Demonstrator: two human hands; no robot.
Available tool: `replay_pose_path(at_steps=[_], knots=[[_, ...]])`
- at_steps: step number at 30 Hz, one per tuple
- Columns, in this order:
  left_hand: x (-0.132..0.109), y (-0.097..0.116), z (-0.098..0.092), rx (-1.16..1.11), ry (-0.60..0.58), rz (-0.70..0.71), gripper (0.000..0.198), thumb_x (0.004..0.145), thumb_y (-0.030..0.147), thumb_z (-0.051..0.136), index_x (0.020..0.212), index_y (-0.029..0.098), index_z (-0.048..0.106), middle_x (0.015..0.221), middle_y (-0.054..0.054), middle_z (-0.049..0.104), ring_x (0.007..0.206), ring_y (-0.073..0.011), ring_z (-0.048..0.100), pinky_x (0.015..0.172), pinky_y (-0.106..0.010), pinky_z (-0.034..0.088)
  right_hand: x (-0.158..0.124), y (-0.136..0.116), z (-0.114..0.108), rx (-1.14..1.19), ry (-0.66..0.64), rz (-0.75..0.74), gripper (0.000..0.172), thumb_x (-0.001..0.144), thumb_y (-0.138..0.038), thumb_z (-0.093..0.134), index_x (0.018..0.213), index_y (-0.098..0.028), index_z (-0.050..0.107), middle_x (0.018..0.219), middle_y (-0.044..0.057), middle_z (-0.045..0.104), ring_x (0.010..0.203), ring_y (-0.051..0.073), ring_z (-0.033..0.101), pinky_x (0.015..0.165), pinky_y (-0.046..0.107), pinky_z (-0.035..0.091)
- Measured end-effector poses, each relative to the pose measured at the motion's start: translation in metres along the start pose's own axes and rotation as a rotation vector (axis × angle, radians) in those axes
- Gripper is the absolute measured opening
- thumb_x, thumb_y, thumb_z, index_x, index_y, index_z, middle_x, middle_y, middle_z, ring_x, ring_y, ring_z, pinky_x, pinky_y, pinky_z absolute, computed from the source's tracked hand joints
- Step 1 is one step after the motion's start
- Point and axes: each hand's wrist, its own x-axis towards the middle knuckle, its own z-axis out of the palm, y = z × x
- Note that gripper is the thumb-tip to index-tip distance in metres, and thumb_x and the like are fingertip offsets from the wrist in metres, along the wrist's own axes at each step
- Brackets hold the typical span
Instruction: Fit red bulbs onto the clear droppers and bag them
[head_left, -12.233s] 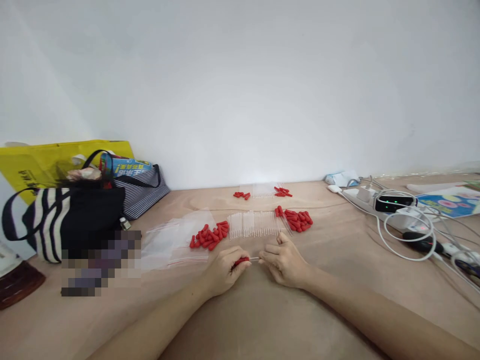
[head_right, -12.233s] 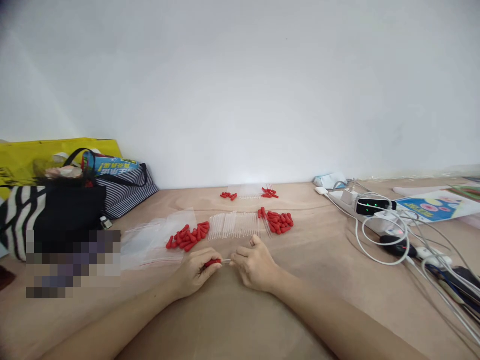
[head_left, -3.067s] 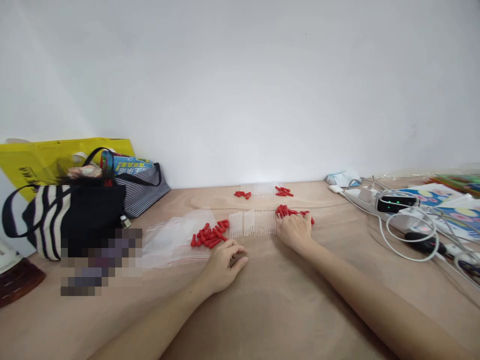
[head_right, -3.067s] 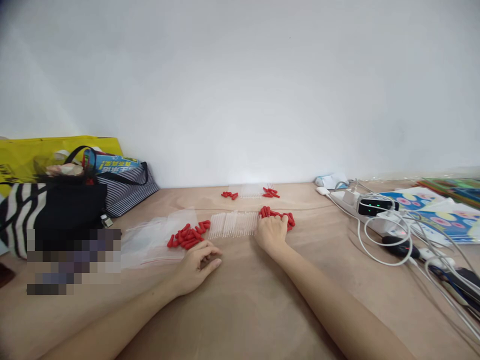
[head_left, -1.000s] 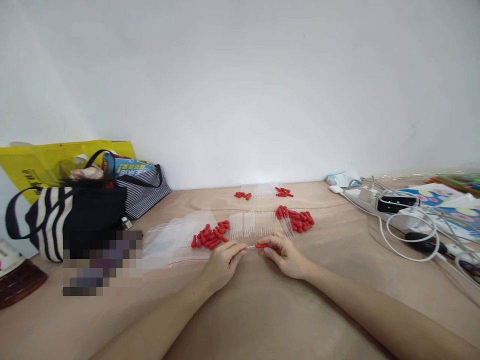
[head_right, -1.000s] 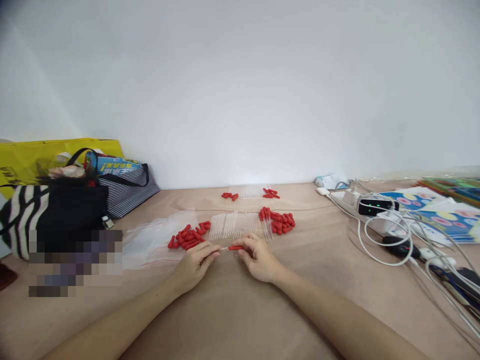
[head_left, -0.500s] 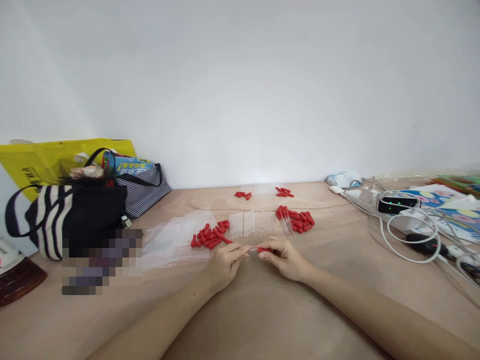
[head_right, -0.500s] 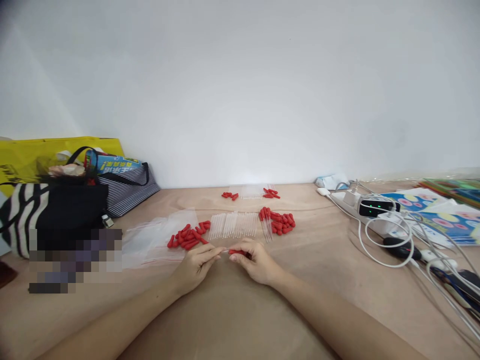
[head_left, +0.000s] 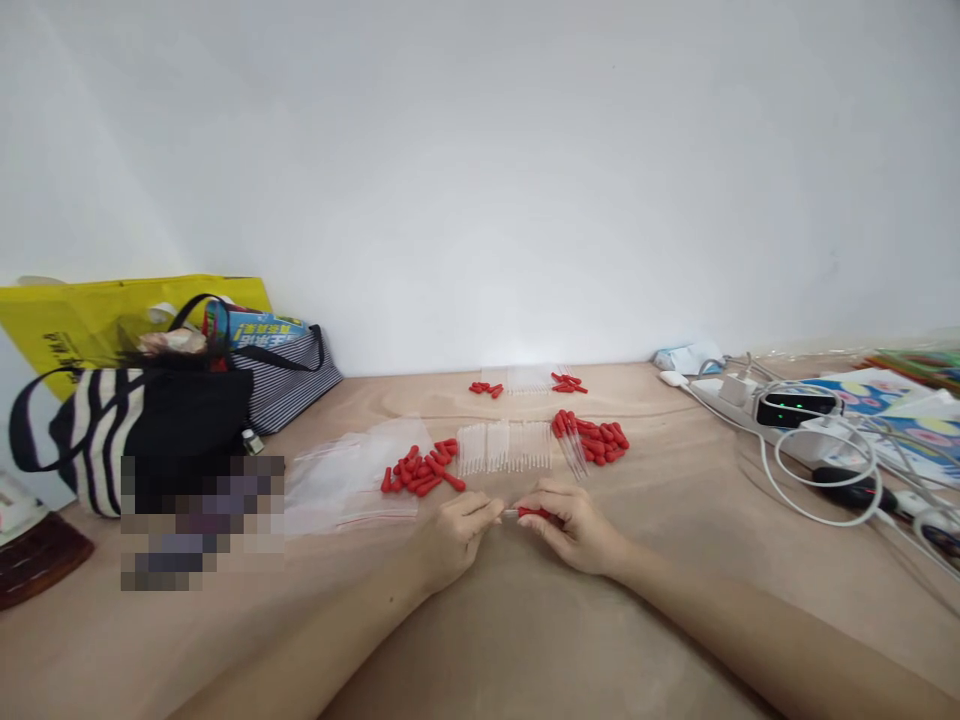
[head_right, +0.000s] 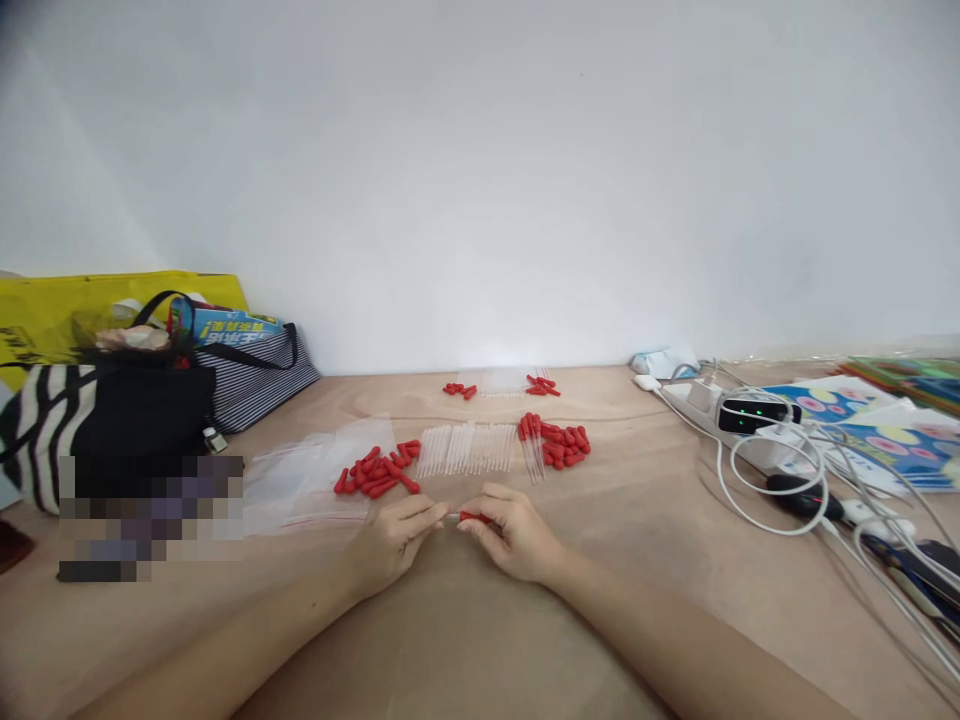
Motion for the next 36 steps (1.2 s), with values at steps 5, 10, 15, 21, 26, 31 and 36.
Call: replay_pose_path(at_steps=[5,10,15,21,26,31,36], knots=[[0.0,0.004,0.001,0.125,-0.028,-0.005,0.025,0.087,0.01,0.031,0.091,0.012,0.056,0.07,-0.004,0.057,0.064,-0.0139,0.053,0.058,-0.022,0.043,0.001,0.002,0.0,-0.118,-0.066,-0.066,0.019,0.085,-0.023,0.043,0.089,-0.015,0.059,0.073,0.006,0.056,0.065,0.013,0.051,0.06,0.023,0.041],[-0.002,0.006,0.004,0.197,-0.073,-0.025,0.023,0.084,0.007,0.033,0.089,0.013,0.055,0.068,-0.003,0.056,0.063,-0.0142,0.053,0.057,-0.022,0.042,0.004,0.004,0.0,-0.218,-0.118,-0.081,0.019,0.086,-0.024,0.04,0.089,-0.016,0.058,0.074,0.006,0.056,0.068,0.015,0.051,0.061,0.024,0.04],[-0.002,0.005,0.008,0.232,-0.094,-0.035,0.025,0.081,0.004,0.033,0.091,0.013,0.055,0.071,-0.004,0.058,0.065,-0.0157,0.055,0.059,-0.024,0.044,0.007,0.003,0.001,-0.28,-0.147,-0.077,0.022,0.086,-0.025,0.038,0.089,-0.016,0.058,0.074,0.006,0.056,0.066,0.015,0.05,0.059,0.026,0.038],[0.0,0.005,0.008,0.209,-0.062,-0.053,0.024,0.085,0.007,0.032,0.09,0.012,0.056,0.071,-0.004,0.058,0.065,-0.0156,0.055,0.059,-0.024,0.045,0.009,0.006,0.002,-0.226,-0.134,-0.05,0.022,0.086,-0.027,0.039,0.089,-0.017,0.058,0.075,0.006,0.057,0.067,0.015,0.051,0.061,0.025,0.038],[0.002,0.003,0.004,0.196,0.045,-0.051,0.031,0.093,0.022,0.028,0.095,0.011,0.056,0.072,-0.005,0.059,0.065,-0.0148,0.056,0.058,-0.024,0.045,0.008,0.011,0.0,-0.167,-0.092,0.009,0.022,0.086,-0.03,0.042,0.091,-0.018,0.06,0.078,0.006,0.06,0.071,0.015,0.054,0.064,0.026,0.039],[0.001,-0.001,0.001,0.216,0.046,-0.064,0.038,0.094,0.027,0.025,0.082,0.013,0.059,0.065,-0.004,0.057,0.058,-0.0141,0.053,0.054,-0.024,0.043,0.006,0.015,-0.005,-0.243,-0.039,0.024,0.023,0.083,-0.037,0.048,0.088,-0.02,0.063,0.076,0.004,0.064,0.071,0.016,0.055,0.068,0.029,0.034],[0.001,0.0,-0.001,0.166,0.012,-0.069,0.036,0.093,0.025,0.026,0.081,0.014,0.058,0.066,-0.004,0.056,0.059,-0.0129,0.053,0.054,-0.022,0.043,0.005,0.013,-0.009,-0.315,-0.058,-0.014,0.024,0.085,-0.037,0.046,0.087,-0.022,0.065,0.071,0.004,0.066,0.069,0.016,0.054,0.068,0.031,0.027]])
